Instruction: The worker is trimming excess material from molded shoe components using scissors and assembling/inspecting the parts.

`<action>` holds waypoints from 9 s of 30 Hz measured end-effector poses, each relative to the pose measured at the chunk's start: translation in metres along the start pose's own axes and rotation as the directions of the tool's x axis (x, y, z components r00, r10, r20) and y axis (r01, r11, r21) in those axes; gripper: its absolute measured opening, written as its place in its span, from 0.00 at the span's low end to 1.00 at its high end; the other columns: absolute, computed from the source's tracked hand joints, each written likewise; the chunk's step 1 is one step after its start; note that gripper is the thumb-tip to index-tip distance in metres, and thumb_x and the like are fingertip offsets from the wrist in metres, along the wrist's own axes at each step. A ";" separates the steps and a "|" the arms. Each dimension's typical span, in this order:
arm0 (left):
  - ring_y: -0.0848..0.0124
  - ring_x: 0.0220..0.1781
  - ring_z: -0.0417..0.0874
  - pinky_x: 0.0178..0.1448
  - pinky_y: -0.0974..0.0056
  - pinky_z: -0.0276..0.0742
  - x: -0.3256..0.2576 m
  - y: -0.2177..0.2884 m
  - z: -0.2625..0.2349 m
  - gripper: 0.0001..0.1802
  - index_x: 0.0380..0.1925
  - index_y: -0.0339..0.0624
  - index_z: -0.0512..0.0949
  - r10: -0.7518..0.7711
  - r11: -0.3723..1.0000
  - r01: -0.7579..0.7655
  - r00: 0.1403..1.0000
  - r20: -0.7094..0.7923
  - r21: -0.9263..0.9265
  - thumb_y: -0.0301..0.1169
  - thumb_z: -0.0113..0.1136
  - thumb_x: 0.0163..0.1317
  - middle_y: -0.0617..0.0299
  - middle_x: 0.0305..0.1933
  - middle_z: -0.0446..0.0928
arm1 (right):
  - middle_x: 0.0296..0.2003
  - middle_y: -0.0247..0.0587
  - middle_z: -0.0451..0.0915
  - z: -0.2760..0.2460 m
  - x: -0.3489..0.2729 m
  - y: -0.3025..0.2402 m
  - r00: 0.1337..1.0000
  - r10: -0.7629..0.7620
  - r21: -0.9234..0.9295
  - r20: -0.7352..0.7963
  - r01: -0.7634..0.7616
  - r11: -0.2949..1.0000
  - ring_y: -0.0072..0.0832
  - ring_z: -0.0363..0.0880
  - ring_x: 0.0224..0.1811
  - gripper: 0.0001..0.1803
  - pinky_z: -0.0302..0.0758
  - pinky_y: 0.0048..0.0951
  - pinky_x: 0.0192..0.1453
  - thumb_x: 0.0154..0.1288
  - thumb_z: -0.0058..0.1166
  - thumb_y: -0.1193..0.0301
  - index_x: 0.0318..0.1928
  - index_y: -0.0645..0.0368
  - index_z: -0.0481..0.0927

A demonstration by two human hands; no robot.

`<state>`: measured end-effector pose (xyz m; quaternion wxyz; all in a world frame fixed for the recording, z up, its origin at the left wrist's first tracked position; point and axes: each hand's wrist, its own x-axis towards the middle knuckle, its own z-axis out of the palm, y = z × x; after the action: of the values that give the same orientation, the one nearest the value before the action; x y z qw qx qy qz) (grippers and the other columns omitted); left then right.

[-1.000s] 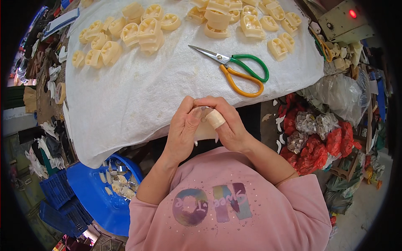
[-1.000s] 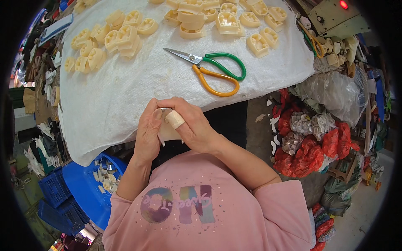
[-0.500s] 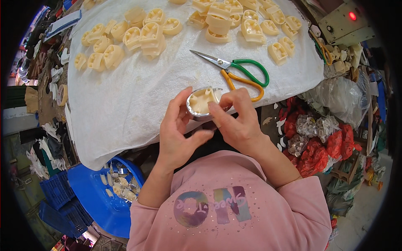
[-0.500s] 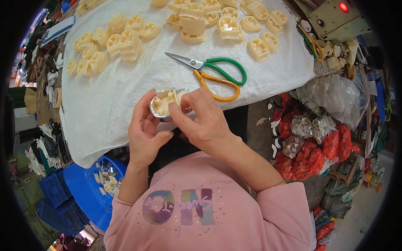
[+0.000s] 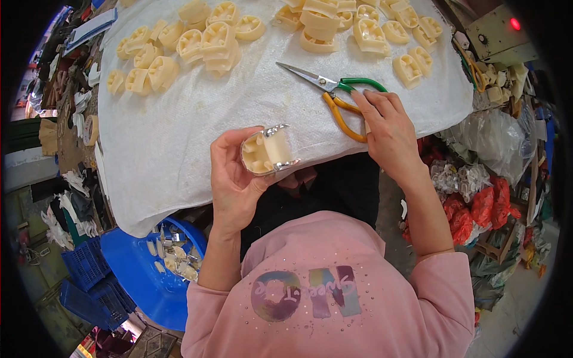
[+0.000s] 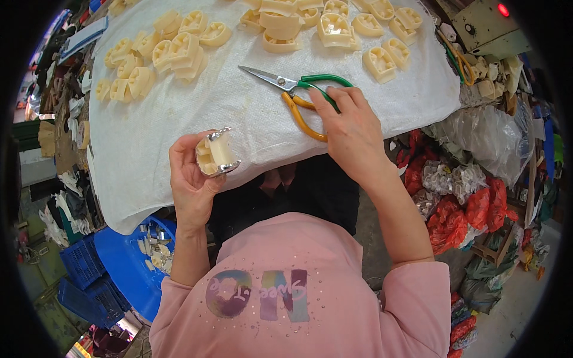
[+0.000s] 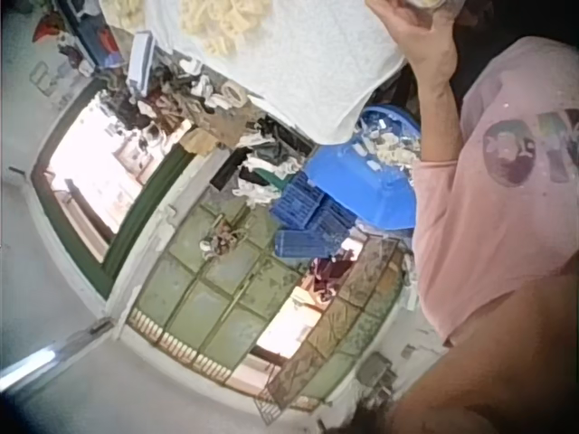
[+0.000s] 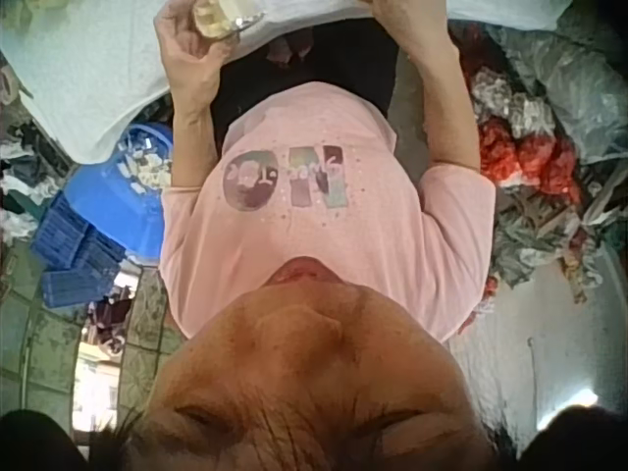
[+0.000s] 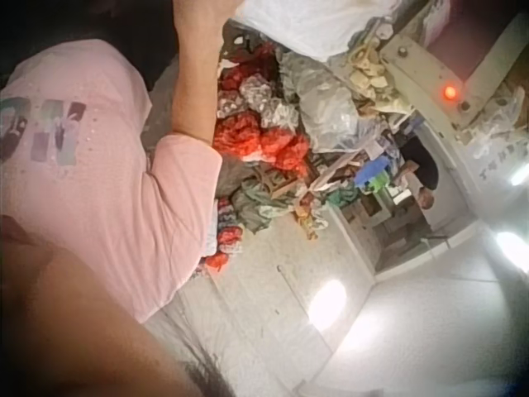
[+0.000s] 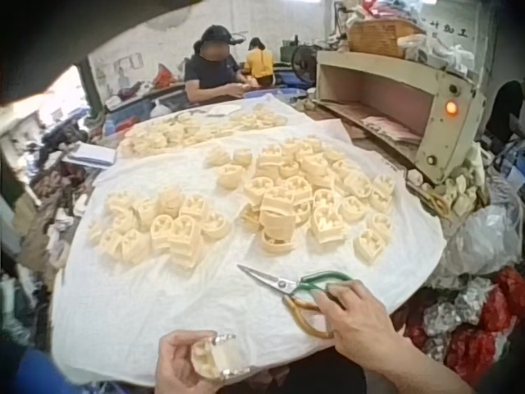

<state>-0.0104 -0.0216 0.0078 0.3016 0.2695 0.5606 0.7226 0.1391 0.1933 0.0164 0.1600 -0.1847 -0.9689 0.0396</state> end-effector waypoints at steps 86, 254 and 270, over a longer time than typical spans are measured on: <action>0.66 0.57 0.71 0.61 0.66 0.65 0.006 0.029 -0.026 0.30 0.56 0.35 0.70 -0.032 0.720 -0.177 0.958 0.287 0.672 0.25 0.64 0.50 0.57 0.55 0.67 | 0.21 0.30 0.69 -0.073 0.000 0.003 0.831 -0.466 0.182 0.304 0.430 0.884 0.26 0.76 0.23 0.23 0.69 0.31 0.28 0.44 0.64 0.62 0.44 0.50 0.76; 0.51 0.50 0.66 0.52 0.53 0.68 0.068 -0.011 0.020 0.19 0.52 0.33 0.72 0.043 0.138 -0.019 0.999 0.013 0.990 0.28 0.54 0.60 0.44 0.51 0.64 | 0.58 0.33 0.73 -0.002 0.367 0.501 0.778 0.625 -0.527 0.066 -0.504 0.684 0.37 0.70 0.63 0.23 0.68 0.50 0.63 0.64 0.42 0.67 0.59 0.31 0.72; 0.51 0.50 0.66 0.53 0.52 0.68 0.067 -0.013 0.020 0.20 0.51 0.33 0.72 0.048 0.151 -0.009 0.999 0.002 0.988 0.23 0.53 0.56 0.44 0.50 0.63 | 0.46 0.41 0.80 -0.017 0.357 0.529 0.614 0.558 -0.008 -0.558 -0.677 0.736 0.43 0.77 0.51 0.15 0.73 0.42 0.54 0.60 0.46 0.71 0.48 0.44 0.77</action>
<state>-0.0392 0.0435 0.0033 0.0313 0.4007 0.8952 0.1927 0.0127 0.8175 0.0665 0.3705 -0.5285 -0.7610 -0.0655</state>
